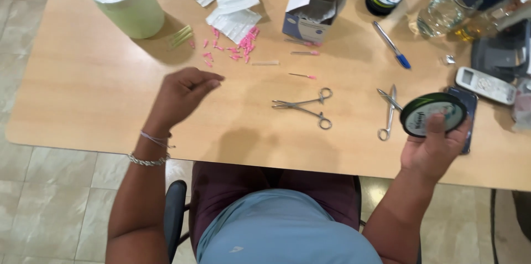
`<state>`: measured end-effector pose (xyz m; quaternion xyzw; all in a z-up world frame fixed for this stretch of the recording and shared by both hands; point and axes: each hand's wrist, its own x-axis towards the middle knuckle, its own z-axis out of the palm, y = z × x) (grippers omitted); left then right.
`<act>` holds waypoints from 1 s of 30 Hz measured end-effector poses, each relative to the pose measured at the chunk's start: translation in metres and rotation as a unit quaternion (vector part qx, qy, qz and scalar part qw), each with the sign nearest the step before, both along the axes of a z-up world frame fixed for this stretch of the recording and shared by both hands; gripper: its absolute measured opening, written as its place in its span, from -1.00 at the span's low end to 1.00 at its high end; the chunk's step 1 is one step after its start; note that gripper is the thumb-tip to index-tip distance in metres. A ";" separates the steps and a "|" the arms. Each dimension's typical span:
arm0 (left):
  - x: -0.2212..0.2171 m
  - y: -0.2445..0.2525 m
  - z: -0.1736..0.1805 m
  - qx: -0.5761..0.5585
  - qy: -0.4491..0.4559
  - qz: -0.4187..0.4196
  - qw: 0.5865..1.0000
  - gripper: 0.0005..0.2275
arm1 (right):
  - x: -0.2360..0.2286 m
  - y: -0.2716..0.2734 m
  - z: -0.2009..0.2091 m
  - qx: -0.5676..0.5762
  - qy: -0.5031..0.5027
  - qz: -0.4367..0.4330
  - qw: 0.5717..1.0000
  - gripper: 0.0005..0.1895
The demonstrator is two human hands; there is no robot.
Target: The person assembles small medical supplies on a wooden table. They use hemostats to hold and manipulate a thin wire or suture, threading it through small pink plastic tips. The person also handles a spool of suture and a pair of scissors during the process.
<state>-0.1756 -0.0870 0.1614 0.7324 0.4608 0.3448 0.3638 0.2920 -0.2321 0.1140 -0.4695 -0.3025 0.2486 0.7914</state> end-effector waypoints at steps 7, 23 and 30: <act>-0.049 0.021 0.017 0.036 0.029 0.048 0.998 -0.93 | 0.016 0.003 0.007 -0.047 -0.084 0.003 0.995 -0.57; -0.144 0.064 0.042 0.074 0.086 0.175 0.978 -0.94 | 0.033 0.017 -0.005 -0.109 -0.114 0.005 0.988 -0.61; -0.228 0.097 0.004 0.095 0.093 0.208 0.969 -0.92 | 0.036 0.018 -0.017 -0.130 -0.094 0.004 0.987 -0.59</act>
